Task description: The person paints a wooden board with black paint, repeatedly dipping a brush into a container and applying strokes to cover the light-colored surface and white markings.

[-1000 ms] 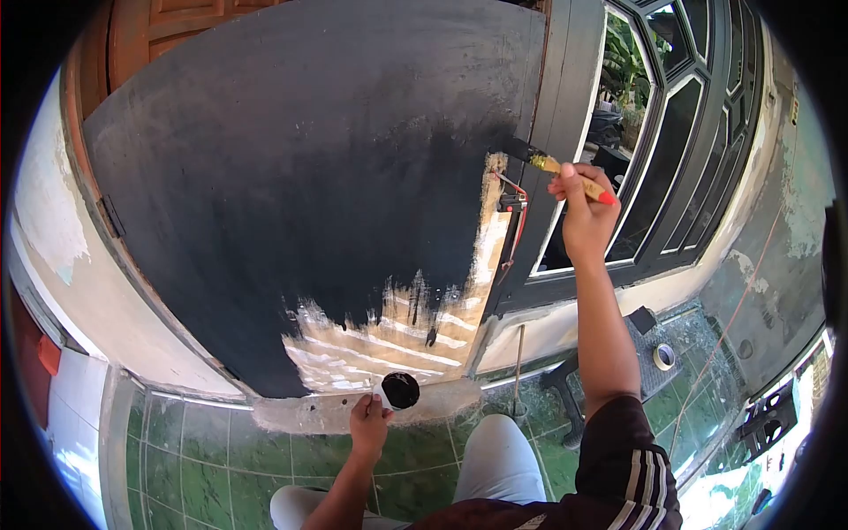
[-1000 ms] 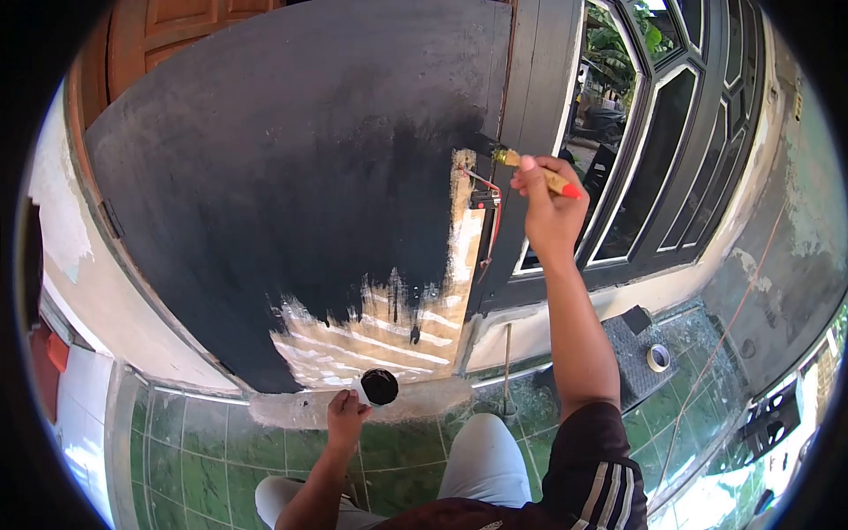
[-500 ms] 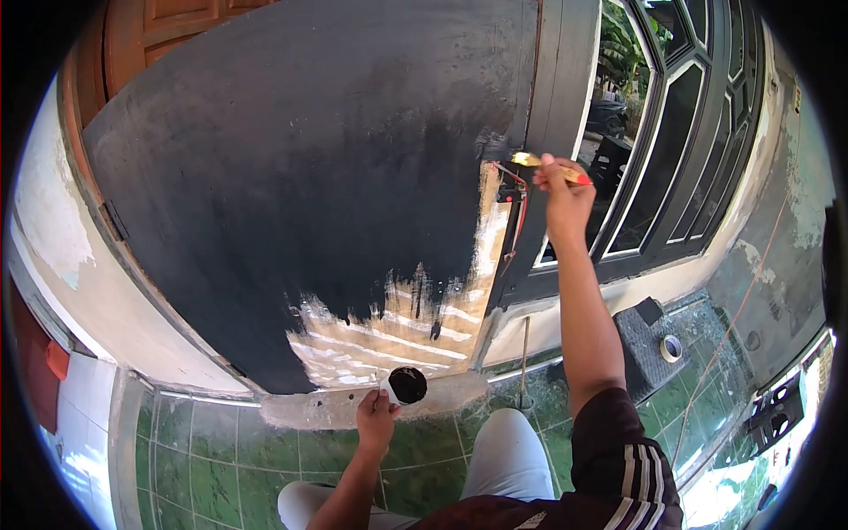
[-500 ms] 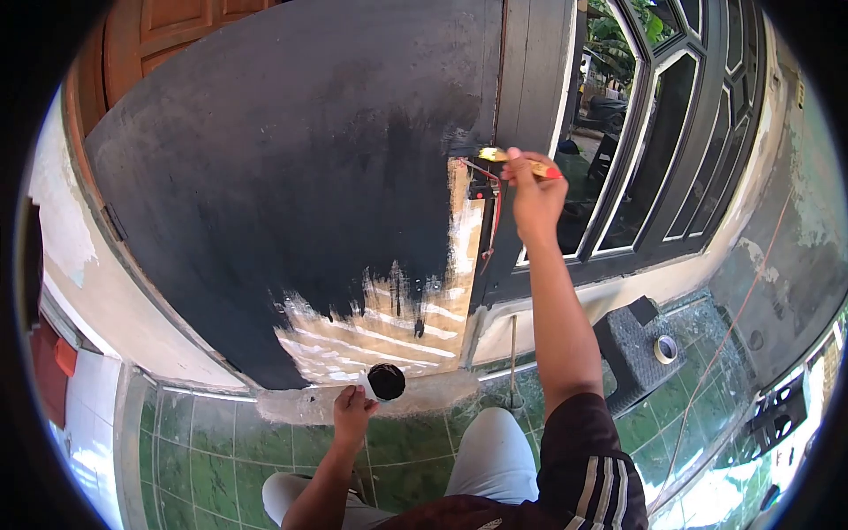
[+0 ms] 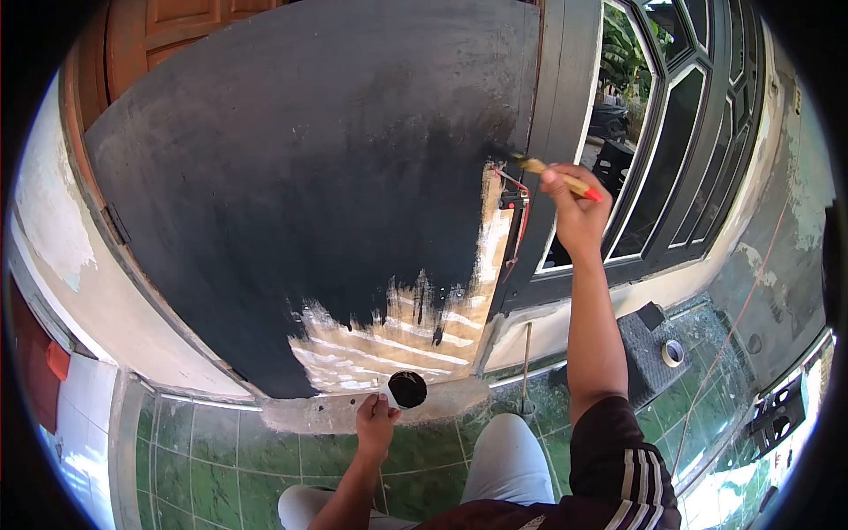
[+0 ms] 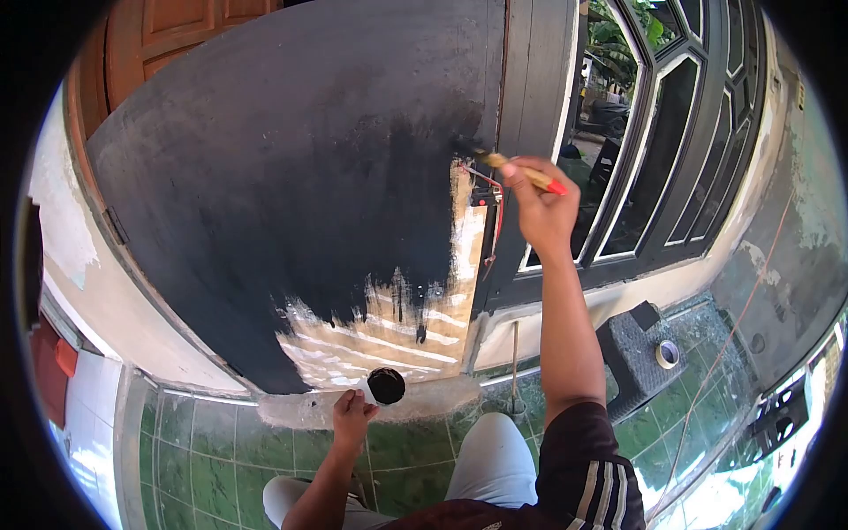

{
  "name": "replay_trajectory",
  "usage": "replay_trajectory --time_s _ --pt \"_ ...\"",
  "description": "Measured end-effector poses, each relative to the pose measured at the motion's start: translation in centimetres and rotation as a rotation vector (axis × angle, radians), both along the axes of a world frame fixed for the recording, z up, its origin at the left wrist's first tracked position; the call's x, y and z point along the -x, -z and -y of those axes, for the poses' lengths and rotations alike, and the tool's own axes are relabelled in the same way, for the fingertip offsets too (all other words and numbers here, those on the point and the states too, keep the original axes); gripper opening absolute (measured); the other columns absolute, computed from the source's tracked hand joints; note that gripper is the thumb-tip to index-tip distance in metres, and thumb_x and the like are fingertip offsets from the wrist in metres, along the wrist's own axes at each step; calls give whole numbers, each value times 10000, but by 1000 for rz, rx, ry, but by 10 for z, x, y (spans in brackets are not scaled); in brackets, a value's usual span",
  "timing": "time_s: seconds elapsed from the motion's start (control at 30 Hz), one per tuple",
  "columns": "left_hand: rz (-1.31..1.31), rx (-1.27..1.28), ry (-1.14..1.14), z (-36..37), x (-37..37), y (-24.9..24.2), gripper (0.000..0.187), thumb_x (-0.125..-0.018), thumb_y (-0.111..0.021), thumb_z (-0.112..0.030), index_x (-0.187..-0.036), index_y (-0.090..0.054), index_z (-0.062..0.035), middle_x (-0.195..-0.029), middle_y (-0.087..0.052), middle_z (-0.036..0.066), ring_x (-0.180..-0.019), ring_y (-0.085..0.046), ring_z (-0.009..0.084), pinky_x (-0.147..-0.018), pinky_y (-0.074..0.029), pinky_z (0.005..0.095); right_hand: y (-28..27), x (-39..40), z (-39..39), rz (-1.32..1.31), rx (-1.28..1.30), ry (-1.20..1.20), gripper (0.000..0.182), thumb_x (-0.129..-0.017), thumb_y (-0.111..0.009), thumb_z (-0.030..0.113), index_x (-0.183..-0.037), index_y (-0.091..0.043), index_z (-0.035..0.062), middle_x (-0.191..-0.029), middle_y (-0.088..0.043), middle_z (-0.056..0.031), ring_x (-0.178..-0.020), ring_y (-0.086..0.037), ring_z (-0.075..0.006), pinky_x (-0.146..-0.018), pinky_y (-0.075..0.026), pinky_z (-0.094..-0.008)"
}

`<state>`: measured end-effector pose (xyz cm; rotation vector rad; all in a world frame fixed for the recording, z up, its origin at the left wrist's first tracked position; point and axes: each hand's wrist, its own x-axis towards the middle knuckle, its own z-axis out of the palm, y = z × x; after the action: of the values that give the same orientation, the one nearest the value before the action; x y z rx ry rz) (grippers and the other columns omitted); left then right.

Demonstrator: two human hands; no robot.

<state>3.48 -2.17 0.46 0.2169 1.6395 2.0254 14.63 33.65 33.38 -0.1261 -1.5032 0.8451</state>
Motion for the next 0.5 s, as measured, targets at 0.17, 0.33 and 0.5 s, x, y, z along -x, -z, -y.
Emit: replay_trajectory --time_s 0.17,0.33,0.5 --pt "-17 18 12 3 3 6 269 -1102 -568 -224 -911 -589 -35 -834 -550 26 -768 -618 129 -767 -629 323 -6 -8 -15 204 -142 115 220 -926 -846 143 -1038 -774 -32 -984 -783 -76 -867 -710 -110 -778 -545 -233" --pt "-49 47 34 7 6 11 262 -1101 -568 -219 -917 -590 -34 -829 -544 24 -756 -613 128 -770 -629 331 -20 -19 -3 102 -136 33 222 -937 -833 146 -1041 -772 -41 -963 -786 -92 -867 -708 -111 -789 -543 -243" --pt "-13 28 6 4 5 5 252 -1100 -570 -216 -930 -597 -32 -829 -560 24 -760 -620 125 -760 -625 318 -1 -20 -27 242 -72 108 257 -942 -833 188 -1044 -769 -39 -913 -774 -78 -835 -697 -104 -761 -536 -238"
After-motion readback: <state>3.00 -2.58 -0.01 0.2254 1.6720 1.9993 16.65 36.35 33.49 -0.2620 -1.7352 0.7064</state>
